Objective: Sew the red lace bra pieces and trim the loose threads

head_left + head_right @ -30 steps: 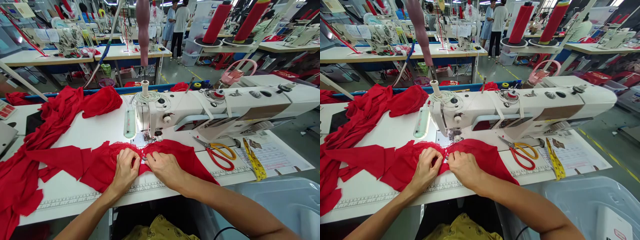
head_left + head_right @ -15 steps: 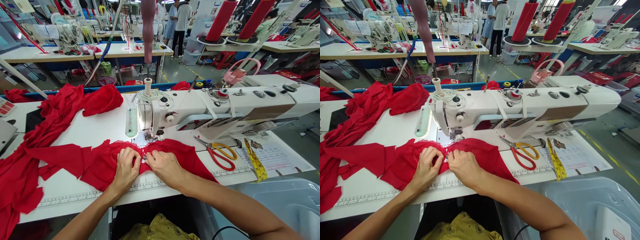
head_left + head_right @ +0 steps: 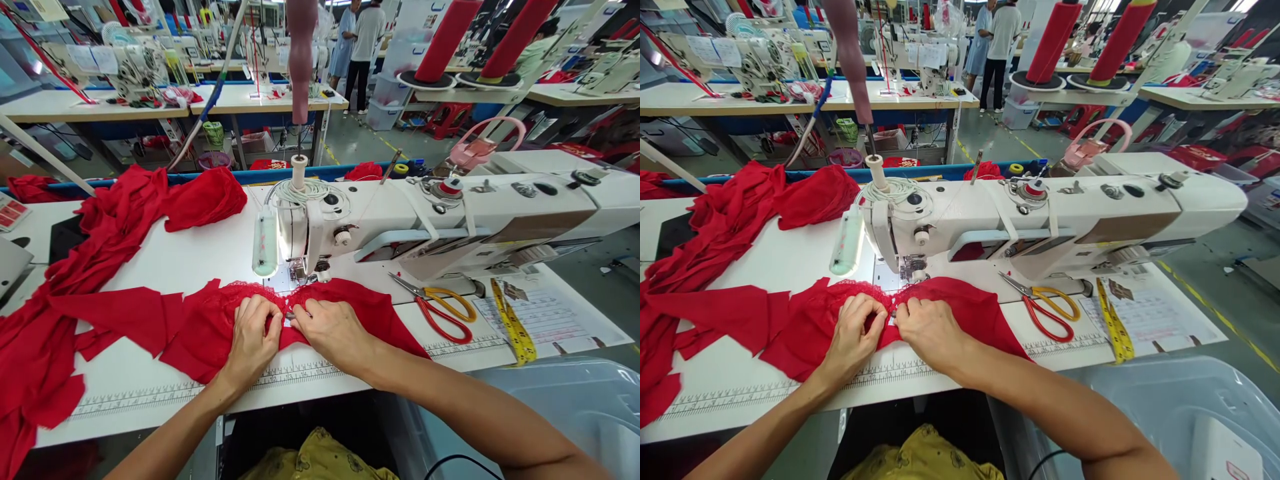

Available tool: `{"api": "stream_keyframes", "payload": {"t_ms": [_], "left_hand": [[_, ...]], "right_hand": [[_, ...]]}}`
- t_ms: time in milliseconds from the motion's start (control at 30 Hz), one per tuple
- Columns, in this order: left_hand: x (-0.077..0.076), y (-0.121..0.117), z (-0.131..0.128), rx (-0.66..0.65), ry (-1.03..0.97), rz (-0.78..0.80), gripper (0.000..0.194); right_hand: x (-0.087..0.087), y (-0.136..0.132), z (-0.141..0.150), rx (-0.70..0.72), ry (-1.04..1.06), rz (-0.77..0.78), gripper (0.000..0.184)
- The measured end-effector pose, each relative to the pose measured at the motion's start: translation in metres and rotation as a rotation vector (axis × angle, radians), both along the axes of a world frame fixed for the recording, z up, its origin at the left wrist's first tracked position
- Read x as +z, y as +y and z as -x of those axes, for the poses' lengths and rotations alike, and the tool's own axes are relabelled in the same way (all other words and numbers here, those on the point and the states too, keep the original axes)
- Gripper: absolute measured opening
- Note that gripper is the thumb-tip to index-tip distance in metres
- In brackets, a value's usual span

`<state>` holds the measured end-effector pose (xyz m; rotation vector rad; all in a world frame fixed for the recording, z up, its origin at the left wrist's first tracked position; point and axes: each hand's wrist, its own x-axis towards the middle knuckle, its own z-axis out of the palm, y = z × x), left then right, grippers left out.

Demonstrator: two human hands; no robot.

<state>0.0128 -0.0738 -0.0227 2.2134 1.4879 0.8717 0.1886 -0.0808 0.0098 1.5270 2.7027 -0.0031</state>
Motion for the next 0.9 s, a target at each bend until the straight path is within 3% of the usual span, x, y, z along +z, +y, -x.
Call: {"api": "stream_keyframes", "payload": {"t_ms": [233, 433, 900], "left_hand": [[0.0005, 0.0007, 0.0003, -0.007, -0.012, 0.031, 0.018], [0.002, 0.0001, -0.0001, 0.001, -0.015, 0.073, 0.019], [0.0031, 0.0001, 0.0, 0.003, -0.048, 0.061, 0.019]], "right_hand": [[0.0059, 0.0037, 0.0013, 0.017, -0.013, 0.034, 0.022], [0.0008, 0.0062, 0.0022, 0.064, -0.012, 0.019, 0.026], [0.0045, 0.0014, -0.0036, -0.003, 0.038, 0.029, 0.024]]}}
